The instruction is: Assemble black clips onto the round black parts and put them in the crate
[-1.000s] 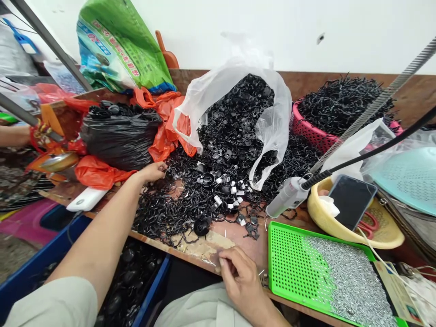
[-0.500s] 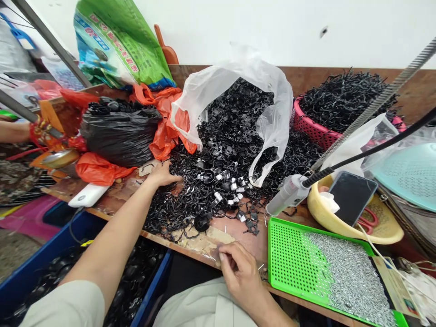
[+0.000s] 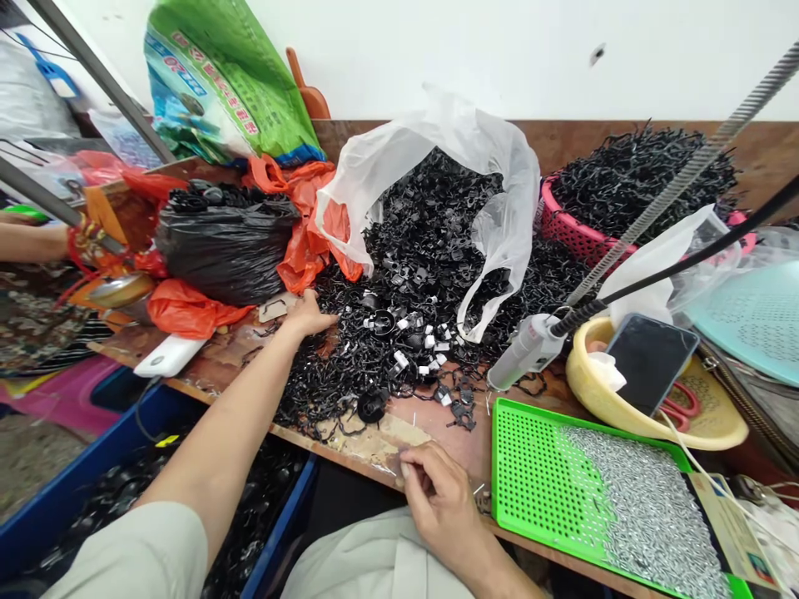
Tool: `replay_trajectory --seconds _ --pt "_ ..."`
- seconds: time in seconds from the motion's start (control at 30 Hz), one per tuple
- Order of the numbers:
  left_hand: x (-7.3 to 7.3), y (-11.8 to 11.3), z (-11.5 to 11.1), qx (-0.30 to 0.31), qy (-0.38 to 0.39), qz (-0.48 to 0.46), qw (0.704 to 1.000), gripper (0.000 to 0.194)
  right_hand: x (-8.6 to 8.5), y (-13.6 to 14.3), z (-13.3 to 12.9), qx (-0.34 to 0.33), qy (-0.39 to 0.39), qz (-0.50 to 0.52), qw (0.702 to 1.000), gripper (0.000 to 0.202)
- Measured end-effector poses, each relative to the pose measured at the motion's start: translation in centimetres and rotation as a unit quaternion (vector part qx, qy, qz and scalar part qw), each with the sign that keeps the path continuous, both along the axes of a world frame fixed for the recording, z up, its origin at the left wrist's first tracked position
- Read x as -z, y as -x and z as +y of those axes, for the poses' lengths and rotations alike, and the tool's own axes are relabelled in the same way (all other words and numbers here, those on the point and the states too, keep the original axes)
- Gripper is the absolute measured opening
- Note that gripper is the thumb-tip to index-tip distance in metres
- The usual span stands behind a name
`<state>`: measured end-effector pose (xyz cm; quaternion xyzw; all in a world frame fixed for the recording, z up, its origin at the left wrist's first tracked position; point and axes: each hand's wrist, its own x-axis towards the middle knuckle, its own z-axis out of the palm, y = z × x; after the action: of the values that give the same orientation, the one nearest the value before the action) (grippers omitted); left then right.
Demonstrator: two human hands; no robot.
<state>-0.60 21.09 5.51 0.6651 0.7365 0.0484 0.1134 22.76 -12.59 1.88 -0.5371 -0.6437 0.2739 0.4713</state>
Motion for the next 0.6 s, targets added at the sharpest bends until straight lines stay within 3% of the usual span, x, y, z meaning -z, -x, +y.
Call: replay_trajectory --seconds 0.33,0.6 --pt "-0.6 0.1 -0.1 0.009 -0.035 -0.047 0.998 0.102 -0.7 0.0 0.1 -0.001 -0.003 0.006 1.000 0.015" --pt "0.7 -1.8 -0.9 -0.059 -0.079 -0.057 0.994 0.079 -0.3 -0.1 0.1 0.003 -0.001 0.012 1.000 0.016"
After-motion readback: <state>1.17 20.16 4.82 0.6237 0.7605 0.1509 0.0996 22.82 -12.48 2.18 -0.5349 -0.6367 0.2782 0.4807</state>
